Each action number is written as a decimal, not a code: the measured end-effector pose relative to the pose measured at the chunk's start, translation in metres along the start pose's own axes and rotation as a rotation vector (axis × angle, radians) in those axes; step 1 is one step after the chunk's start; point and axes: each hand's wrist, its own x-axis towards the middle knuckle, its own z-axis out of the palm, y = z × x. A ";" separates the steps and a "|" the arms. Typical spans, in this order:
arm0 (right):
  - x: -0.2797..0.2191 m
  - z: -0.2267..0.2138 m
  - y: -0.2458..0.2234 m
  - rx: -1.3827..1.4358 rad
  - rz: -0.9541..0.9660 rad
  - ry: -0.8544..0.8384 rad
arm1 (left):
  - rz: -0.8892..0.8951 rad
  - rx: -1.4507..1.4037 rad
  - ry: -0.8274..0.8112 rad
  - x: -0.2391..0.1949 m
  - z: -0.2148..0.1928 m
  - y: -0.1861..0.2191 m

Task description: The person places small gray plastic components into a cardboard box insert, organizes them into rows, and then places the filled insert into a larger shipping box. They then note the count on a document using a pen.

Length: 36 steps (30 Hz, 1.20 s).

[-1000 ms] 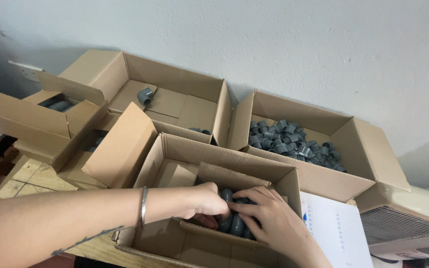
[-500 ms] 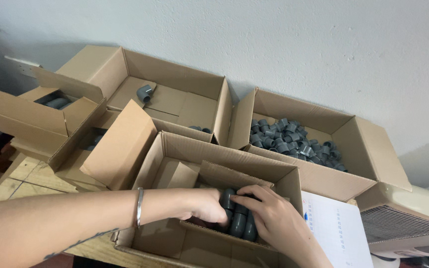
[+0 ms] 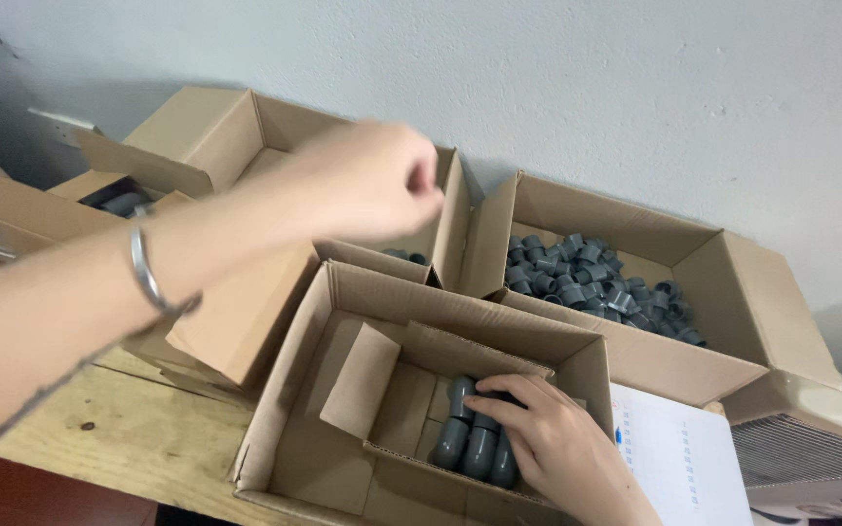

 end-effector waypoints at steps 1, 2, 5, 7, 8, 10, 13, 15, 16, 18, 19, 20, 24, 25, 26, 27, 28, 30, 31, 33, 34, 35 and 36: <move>0.000 0.001 0.002 0.007 0.008 -0.024 | -0.058 0.085 0.103 0.014 -0.013 -0.017; 0.000 0.002 0.005 0.013 0.016 -0.046 | -0.112 0.173 0.209 0.028 -0.027 -0.035; 0.000 0.007 0.014 0.009 0.007 -0.068 | -0.334 0.505 0.026 0.090 -0.032 -0.118; 0.000 0.012 0.022 0.022 -0.025 -0.057 | -0.431 0.644 -0.087 0.114 -0.022 -0.158; 0.000 0.016 0.026 0.036 -0.052 -0.055 | -0.527 0.777 -0.209 0.127 -0.016 -0.178; -0.002 0.027 0.040 0.028 -0.113 -0.012 | -0.602 0.786 -0.300 0.153 0.007 -0.203; -0.005 0.039 0.052 0.012 -0.168 0.024 | -0.727 0.838 -0.428 0.183 0.033 -0.224; -0.007 0.044 0.058 0.003 -0.165 0.017 | -0.780 0.883 -0.463 0.223 0.060 -0.258; -0.008 0.047 0.060 -0.014 -0.152 -0.024 | -0.670 0.966 -0.666 0.254 0.078 -0.287; -0.008 0.048 0.063 -0.029 -0.139 -0.062 | -0.551 1.044 -0.867 0.280 0.091 -0.308; -0.006 0.047 0.063 -0.015 -0.120 -0.111 | -0.568 0.957 -0.882 0.276 0.086 -0.300; -0.006 0.045 0.063 -0.001 -0.099 -0.162 | -0.581 0.869 -0.898 0.272 0.084 -0.292; -0.007 0.047 0.060 0.002 -0.133 -0.070 | -0.613 0.612 -0.942 0.242 0.091 -0.256; -0.007 0.047 0.060 0.000 -0.132 -0.071 | -0.627 0.480 -0.957 0.235 0.092 -0.246; -0.006 0.047 0.059 -0.004 -0.133 -0.074 | -0.641 0.345 -0.968 0.227 0.093 -0.236; -0.005 0.044 0.055 -0.001 -0.131 -0.074 | -0.641 0.348 -0.970 0.221 0.092 -0.227; -0.004 0.041 0.052 0.009 -0.069 -0.116 | -0.652 0.211 -0.978 0.215 0.091 -0.218; -0.004 0.039 0.046 0.021 -0.004 -0.158 | -0.661 0.075 -0.986 0.209 0.092 -0.209; -0.005 0.039 0.043 0.000 0.006 -0.107 | -0.615 -0.034 -0.989 0.210 0.095 -0.209; -0.005 0.041 0.038 -0.019 0.013 -0.058 | -0.571 -0.146 -0.990 0.202 0.089 -0.197; -0.005 0.042 0.036 -0.070 -0.005 0.045 | -0.481 -0.147 -0.891 0.195 0.081 -0.184; -0.005 0.044 0.034 -0.121 -0.023 0.147 | -0.392 -0.147 -0.791 0.189 0.073 -0.171; -0.005 0.043 0.035 -0.121 -0.022 0.145 | -0.391 -0.148 -0.793 0.201 0.070 -0.178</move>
